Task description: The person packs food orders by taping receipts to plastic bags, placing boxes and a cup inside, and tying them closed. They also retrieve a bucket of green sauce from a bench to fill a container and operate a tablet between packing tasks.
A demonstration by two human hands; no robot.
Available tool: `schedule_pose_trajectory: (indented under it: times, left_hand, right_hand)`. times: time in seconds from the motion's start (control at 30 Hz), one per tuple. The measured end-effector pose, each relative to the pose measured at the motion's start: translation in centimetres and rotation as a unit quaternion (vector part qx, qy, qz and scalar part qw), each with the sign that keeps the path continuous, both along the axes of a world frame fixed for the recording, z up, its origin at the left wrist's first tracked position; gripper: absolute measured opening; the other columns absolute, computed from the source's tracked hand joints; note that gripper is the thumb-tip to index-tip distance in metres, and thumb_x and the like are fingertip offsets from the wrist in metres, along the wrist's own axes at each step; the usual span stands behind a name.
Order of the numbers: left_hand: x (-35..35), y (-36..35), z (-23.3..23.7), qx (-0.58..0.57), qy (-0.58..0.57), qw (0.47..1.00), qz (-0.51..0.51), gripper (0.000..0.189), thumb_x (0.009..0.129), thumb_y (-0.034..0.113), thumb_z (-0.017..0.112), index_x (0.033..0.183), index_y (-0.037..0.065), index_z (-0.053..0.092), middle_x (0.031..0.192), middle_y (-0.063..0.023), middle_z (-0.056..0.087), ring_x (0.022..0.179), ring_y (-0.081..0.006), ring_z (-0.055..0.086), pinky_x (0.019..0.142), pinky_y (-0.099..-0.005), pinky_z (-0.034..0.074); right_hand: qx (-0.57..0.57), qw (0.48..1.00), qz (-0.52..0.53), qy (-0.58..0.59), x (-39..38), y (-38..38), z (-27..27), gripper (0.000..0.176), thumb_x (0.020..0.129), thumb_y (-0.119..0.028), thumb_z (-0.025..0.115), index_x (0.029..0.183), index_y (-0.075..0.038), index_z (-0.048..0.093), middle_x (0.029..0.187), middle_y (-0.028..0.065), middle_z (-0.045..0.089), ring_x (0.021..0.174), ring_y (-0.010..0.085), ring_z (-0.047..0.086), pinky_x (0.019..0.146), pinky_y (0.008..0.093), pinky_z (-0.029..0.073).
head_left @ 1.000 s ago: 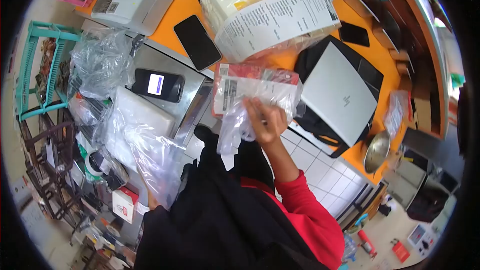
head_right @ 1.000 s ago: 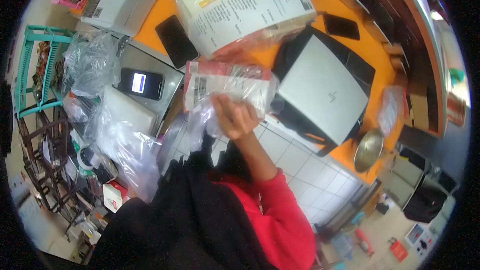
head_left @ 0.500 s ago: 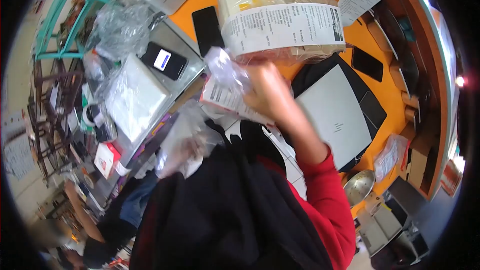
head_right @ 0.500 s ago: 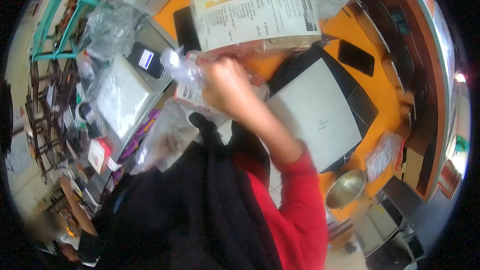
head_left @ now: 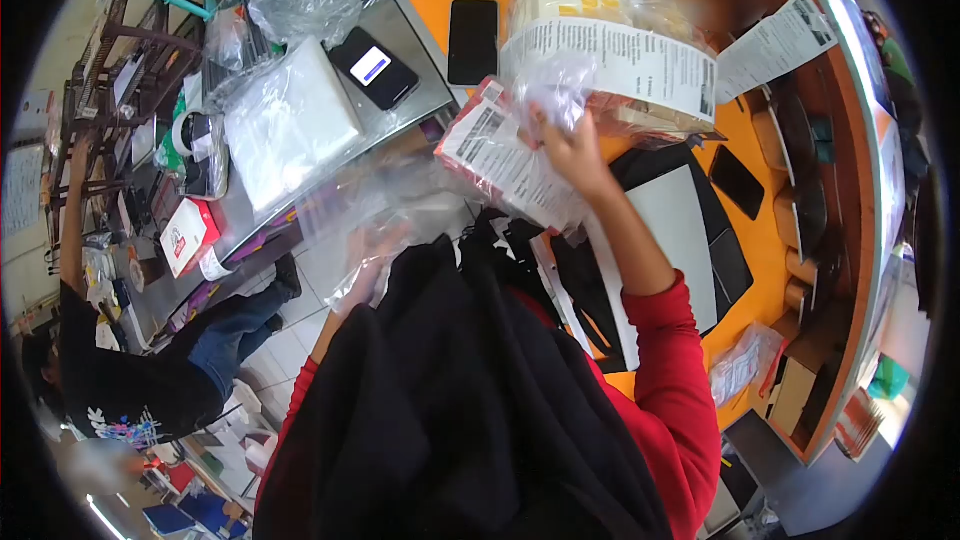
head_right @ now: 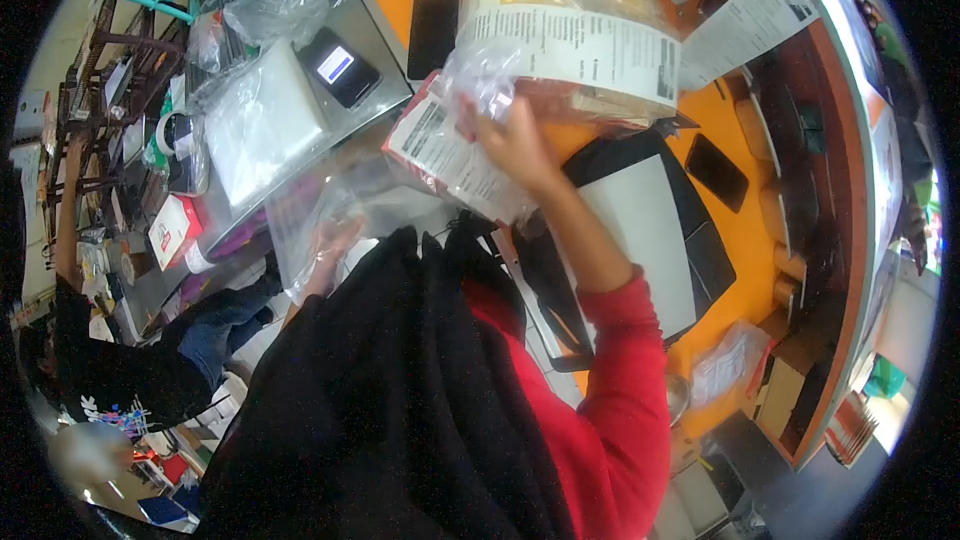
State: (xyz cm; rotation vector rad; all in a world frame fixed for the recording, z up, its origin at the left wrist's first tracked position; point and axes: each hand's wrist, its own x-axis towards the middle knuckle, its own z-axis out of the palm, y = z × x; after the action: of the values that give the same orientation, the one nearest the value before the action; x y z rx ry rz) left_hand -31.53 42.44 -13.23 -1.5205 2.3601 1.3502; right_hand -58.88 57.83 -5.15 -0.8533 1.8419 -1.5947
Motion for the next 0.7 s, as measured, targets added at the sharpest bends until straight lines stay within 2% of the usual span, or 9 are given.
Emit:
schedule_pose_trajectory:
  times: [0.03,0.13,0.2,0.23,0.3,0.5,0.6,0.63,0.7]
  left_hand:
    - [2.9,-2.2,-3.2,0.100,0.080,0.990,-0.050,0.042,0.082,0.037,0.063,0.103,0.001,0.059,0.107,-0.0140,0.054,0.104,-0.0243,0.047,0.090,-0.0399,0.037]
    - [5.2,-6.6,-4.1,-0.134,0.077,0.973,-0.169,0.040,0.081,0.037,0.063,0.098,0.001,0.059,0.101,-0.0145,0.055,0.097,-0.0255,0.050,0.085,-0.0406,0.039]
    - [6.7,-10.9,-5.5,-0.245,0.035,0.949,-0.194,0.038,0.080,0.037,0.063,0.095,0.002,0.060,0.097,-0.0148,0.056,0.092,-0.0263,0.051,0.081,-0.0411,0.040]
    - [7.9,-13.3,-6.2,-0.289,0.002,0.936,-0.199,0.037,0.080,0.037,0.063,0.093,0.002,0.060,0.095,-0.0150,0.057,0.090,-0.0267,0.052,0.079,-0.0414,0.040]
    - [11.1,-18.1,-7.8,-0.348,-0.067,0.911,-0.211,0.036,0.079,0.036,0.063,0.090,0.002,0.060,0.091,-0.0153,0.058,0.086,-0.0275,0.053,0.076,-0.0419,0.041]
    - [20.6,-30.6,-10.2,-0.447,-0.151,0.823,-0.317,0.034,0.077,0.036,0.064,0.080,0.003,0.061,0.079,-0.0163,0.061,0.072,-0.0299,0.058,0.065,-0.0433,0.044]
    - [12.8,-21.6,3.5,-0.569,-0.126,0.802,-0.135,0.035,0.081,0.038,0.059,0.072,0.004,0.061,0.064,-0.0167,0.059,0.059,-0.0337,0.059,0.054,-0.0461,0.043]
    - [12.5,-20.8,5.0,-0.488,-0.177,0.849,-0.101,0.035,0.082,0.037,0.057,0.072,0.004,0.061,0.065,-0.0172,0.059,0.061,-0.0352,0.059,0.055,-0.0468,0.043]
    - [10.0,-17.0,9.4,-0.536,-0.003,0.840,-0.084,0.015,0.077,0.017,0.060,0.073,0.002,0.057,0.071,-0.0172,0.057,0.069,-0.0371,0.055,0.058,-0.0481,0.040]
  right_hand:
    - [-0.018,0.992,-0.027,0.125,1.2,0.5,0.7,0.024,0.080,-0.001,0.052,0.104,0.001,0.052,0.082,0.0100,0.060,0.084,0.0204,0.059,0.074,0.0319,0.049]
    - [-0.113,0.850,-0.169,0.486,1.2,2.0,4.9,0.020,0.081,-0.002,0.053,0.100,0.001,0.049,0.076,0.0092,0.057,0.074,0.0153,0.056,0.074,0.0302,0.049]
    - [-0.248,0.926,-0.240,0.156,-0.5,5.3,11.5,0.005,0.077,-0.001,0.054,0.081,-0.001,0.055,0.070,0.0053,0.055,0.062,0.0128,0.054,0.064,0.0290,0.046]
    - [-0.341,0.894,-0.290,0.000,-1.2,7.1,14.8,0.005,0.074,0.000,0.054,0.071,-0.003,0.058,0.067,0.0034,0.055,0.055,0.0116,0.053,0.059,0.0284,0.044]
    - [-0.290,0.911,-0.291,0.043,-5.5,14.0,17.8,0.008,0.077,-0.003,0.049,0.077,-0.003,0.058,0.071,0.0017,0.056,0.065,0.0095,0.055,0.063,0.0258,0.044]
    - [-0.002,0.793,-0.507,0.339,-12.1,27.4,27.3,0.007,0.077,-0.005,0.054,0.081,-0.003,0.058,0.073,0.0021,0.056,0.067,0.0099,0.056,0.062,0.0249,0.044]
    - [0.181,0.739,-0.506,0.406,-18.9,31.8,28.6,0.008,0.076,-0.006,0.056,0.083,-0.003,0.059,0.074,0.0023,0.057,0.068,0.0101,0.056,0.062,0.0245,0.044]
    - [0.228,0.730,-0.488,0.420,-21.3,32.4,28.1,0.008,0.076,-0.007,0.057,0.084,-0.003,0.059,0.074,0.0023,0.057,0.068,0.0102,0.056,0.062,0.0243,0.045]
    - [0.297,0.710,-0.451,0.451,-25.6,32.4,26.2,0.010,0.076,-0.007,0.059,0.085,-0.003,0.059,0.075,0.0025,0.057,0.069,0.0103,0.057,0.062,0.0241,0.045]
